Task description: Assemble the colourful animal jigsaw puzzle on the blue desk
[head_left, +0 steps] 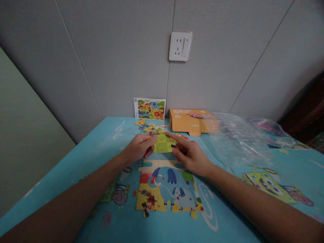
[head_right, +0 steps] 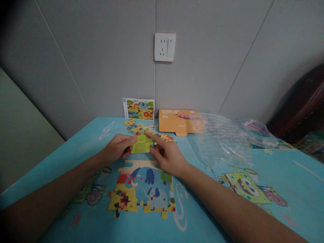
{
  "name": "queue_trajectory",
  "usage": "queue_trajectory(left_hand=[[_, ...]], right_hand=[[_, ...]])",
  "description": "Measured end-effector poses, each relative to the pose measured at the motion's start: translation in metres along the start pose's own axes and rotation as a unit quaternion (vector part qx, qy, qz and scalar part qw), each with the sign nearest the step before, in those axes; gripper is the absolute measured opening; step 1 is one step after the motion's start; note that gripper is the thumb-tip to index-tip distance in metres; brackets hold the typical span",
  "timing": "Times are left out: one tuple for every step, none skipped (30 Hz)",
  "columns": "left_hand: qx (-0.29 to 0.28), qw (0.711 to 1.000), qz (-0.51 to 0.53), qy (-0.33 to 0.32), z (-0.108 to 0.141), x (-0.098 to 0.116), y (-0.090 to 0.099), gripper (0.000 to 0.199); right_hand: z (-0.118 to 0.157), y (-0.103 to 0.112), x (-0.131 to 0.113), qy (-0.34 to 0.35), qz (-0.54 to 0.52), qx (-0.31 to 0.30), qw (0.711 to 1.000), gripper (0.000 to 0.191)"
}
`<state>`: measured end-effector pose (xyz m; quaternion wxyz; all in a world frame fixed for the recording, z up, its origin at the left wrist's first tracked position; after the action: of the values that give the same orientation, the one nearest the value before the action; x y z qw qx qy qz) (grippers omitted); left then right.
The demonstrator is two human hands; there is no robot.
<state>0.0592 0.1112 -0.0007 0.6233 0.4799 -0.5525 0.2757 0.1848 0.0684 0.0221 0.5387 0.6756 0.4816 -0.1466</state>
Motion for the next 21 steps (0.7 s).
queue_trajectory(left_hand=[[-0.019, 1.0, 0.009, 0.014, 0.0, -0.003, -0.004, 0.047], [-0.04, 0.999, 0.015, 0.025, 0.001, -0.006, -0.008, 0.048], [-0.061, 0.997, 0.018, 0.031, 0.002, -0.008, -0.013, 0.048], [-0.08, 0.996, 0.019, 0.032, 0.003, -0.009, -0.017, 0.047], [-0.094, 0.995, 0.019, 0.028, 0.004, -0.009, -0.02, 0.046], [-0.104, 0.994, 0.016, 0.021, 0.004, -0.009, -0.022, 0.043], [-0.112, 0.994, 0.014, 0.014, 0.005, -0.008, -0.023, 0.041], [-0.119, 0.993, 0.013, 0.01, 0.006, -0.008, -0.024, 0.04], [-0.126, 0.992, 0.015, 0.007, 0.007, -0.007, -0.025, 0.041], [-0.132, 0.991, 0.017, 0.005, 0.008, -0.006, -0.026, 0.042], [-0.137, 0.99, 0.017, 0.0, 0.009, -0.004, -0.027, 0.043], [-0.14, 0.99, 0.014, -0.008, 0.01, -0.002, -0.027, 0.045], [-0.14, 0.99, 0.007, -0.02, 0.01, 0.001, -0.026, 0.047], [-0.135, 0.99, -0.003, -0.034, 0.01, 0.003, -0.025, 0.049], [-0.129, 0.99, -0.015, -0.046, 0.011, 0.006, -0.024, 0.05], [-0.121, 0.991, -0.027, -0.057, 0.01, 0.008, -0.022, 0.051], [-0.112, 0.991, -0.039, -0.063, 0.01, 0.008, -0.02, 0.051], [-0.105, 0.991, -0.05, -0.066, 0.01, 0.008, -0.019, 0.051], [-0.1, 0.991, -0.059, -0.067, 0.009, 0.008, -0.018, 0.051], [-0.097, 0.991, -0.066, -0.067, 0.009, 0.007, -0.017, 0.051], [-0.095, 0.991, -0.072, -0.067, 0.008, 0.007, -0.017, 0.051]], right_hand=[[0.0, 0.001, 0.0, 0.002, 0.015, 0.005, 1.0, 0.03], [-0.001, 0.003, 0.0, 0.005, 0.03, 0.015, 0.999, 0.024], [-0.001, 0.005, 0.0, 0.009, 0.043, 0.029, 0.999, 0.028], [-0.001, 0.008, -0.001, 0.013, 0.054, 0.043, 0.997, 0.035], [-0.001, 0.01, -0.002, 0.017, 0.063, 0.057, 0.996, 0.041], [-0.001, 0.013, -0.003, 0.02, 0.07, 0.07, 0.995, 0.043], [-0.001, 0.015, -0.004, 0.022, 0.074, 0.079, 0.994, 0.043], [-0.001, 0.016, -0.005, 0.021, 0.075, 0.087, 0.993, 0.043], [-0.001, 0.018, -0.006, 0.02, 0.075, 0.093, 0.993, 0.043], [-0.001, 0.02, -0.005, 0.015, 0.073, 0.102, 0.992, 0.043], [0.0, 0.023, -0.004, 0.008, 0.071, 0.114, 0.991, 0.043], [0.0, 0.026, -0.002, -0.001, 0.069, 0.127, 0.99, 0.044], [0.0, 0.029, 0.0, -0.01, 0.067, 0.138, 0.988, 0.045], [0.0, 0.031, 0.003, -0.019, 0.065, 0.148, 0.987, 0.046], [0.0, 0.032, 0.005, -0.026, 0.061, 0.153, 0.986, 0.046], [0.0, 0.033, 0.007, -0.031, 0.055, 0.155, 0.986, 0.046], [0.0, 0.034, 0.009, -0.035, 0.045, 0.156, 0.986, 0.046], [0.0, 0.034, 0.01, -0.038, 0.034, 0.158, 0.986, 0.045], [0.001, 0.035, 0.01, -0.041, 0.023, 0.162, 0.986, 0.045], [0.001, 0.035, 0.011, -0.043, 0.013, 0.166, 0.985, 0.044], [0.002, 0.036, 0.01, -0.044, 0.005, 0.169, 0.985, 0.044]])
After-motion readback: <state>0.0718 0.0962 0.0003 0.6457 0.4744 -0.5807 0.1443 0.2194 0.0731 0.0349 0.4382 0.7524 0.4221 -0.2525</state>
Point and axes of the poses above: each hand's wrist, its own z-axis away from the middle knuckle, its own y-axis out of the back of the hand, x = y × z, the point moved 10 cm from there along -z, towards the middle knuckle, and after that the axes turned 4 degrees about x, right-handed, at the moved point
